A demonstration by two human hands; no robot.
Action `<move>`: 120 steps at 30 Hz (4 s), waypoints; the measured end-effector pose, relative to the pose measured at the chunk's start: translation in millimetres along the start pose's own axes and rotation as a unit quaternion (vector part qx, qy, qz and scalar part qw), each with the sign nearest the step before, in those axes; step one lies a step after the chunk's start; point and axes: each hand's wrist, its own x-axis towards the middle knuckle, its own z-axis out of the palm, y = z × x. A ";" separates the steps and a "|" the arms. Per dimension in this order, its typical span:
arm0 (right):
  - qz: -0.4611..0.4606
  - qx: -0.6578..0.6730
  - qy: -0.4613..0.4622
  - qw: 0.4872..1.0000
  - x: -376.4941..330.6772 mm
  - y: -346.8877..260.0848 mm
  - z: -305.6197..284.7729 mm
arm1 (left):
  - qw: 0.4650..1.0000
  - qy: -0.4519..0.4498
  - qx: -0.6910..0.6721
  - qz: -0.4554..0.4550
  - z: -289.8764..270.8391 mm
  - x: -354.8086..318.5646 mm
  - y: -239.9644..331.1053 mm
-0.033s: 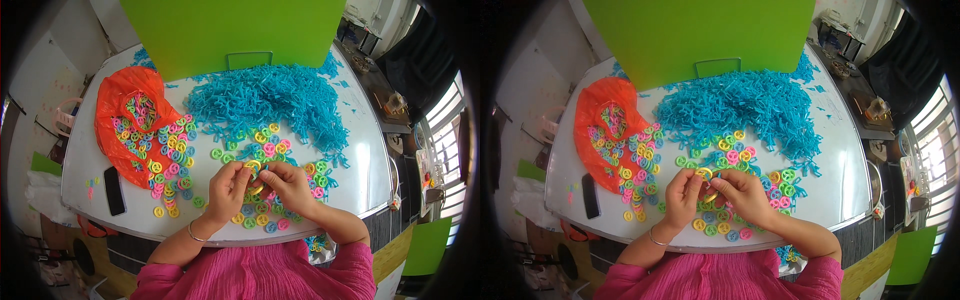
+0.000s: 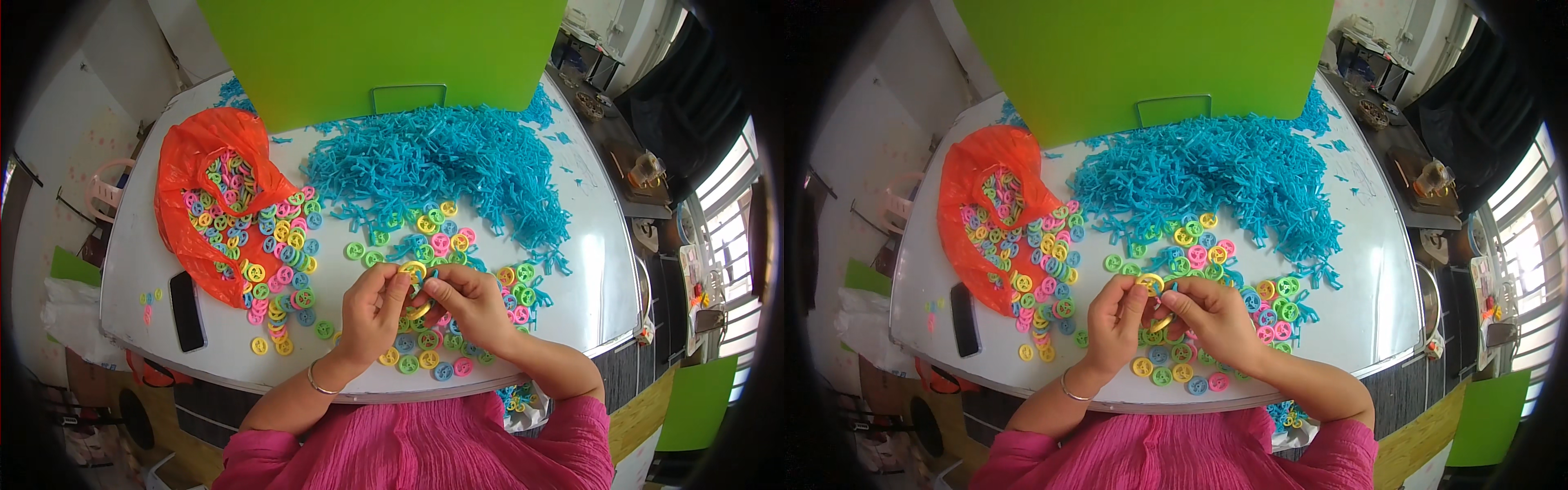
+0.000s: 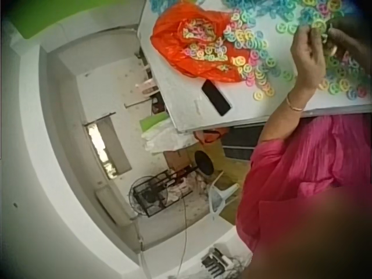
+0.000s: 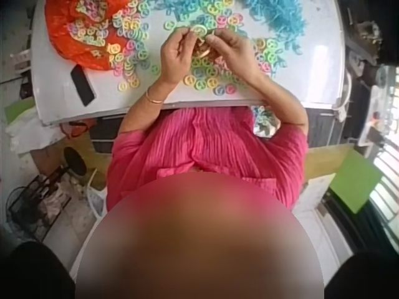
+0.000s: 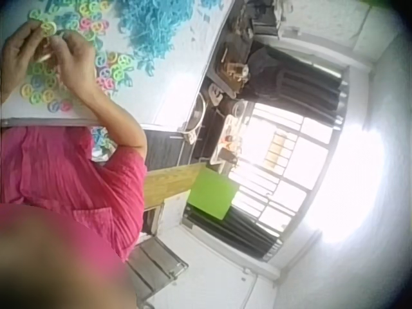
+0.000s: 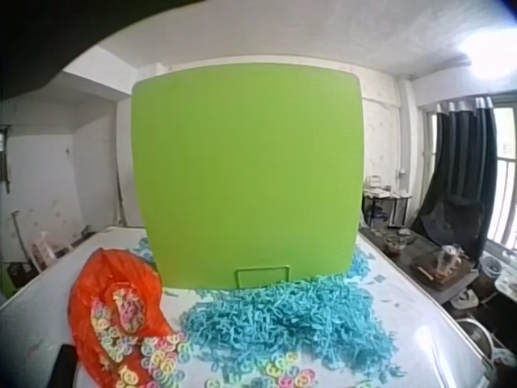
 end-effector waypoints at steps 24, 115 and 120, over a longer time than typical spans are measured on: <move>-0.373 -0.440 0.088 0.812 0.5 -2.3 -3.9 | 0.986 0.002 0.103 0.132 1.6 0.5 0.3; -0.060 0.098 0.004 0.993 -0.9 5.2 -28.5 | 0.924 -0.051 -0.300 -0.231 -3.8 5.8 -4.3; -0.006 0.004 -0.002 1.000 -2.6 5.3 -25.5 | 0.941 -0.031 -0.265 -0.211 1.9 6.7 5.0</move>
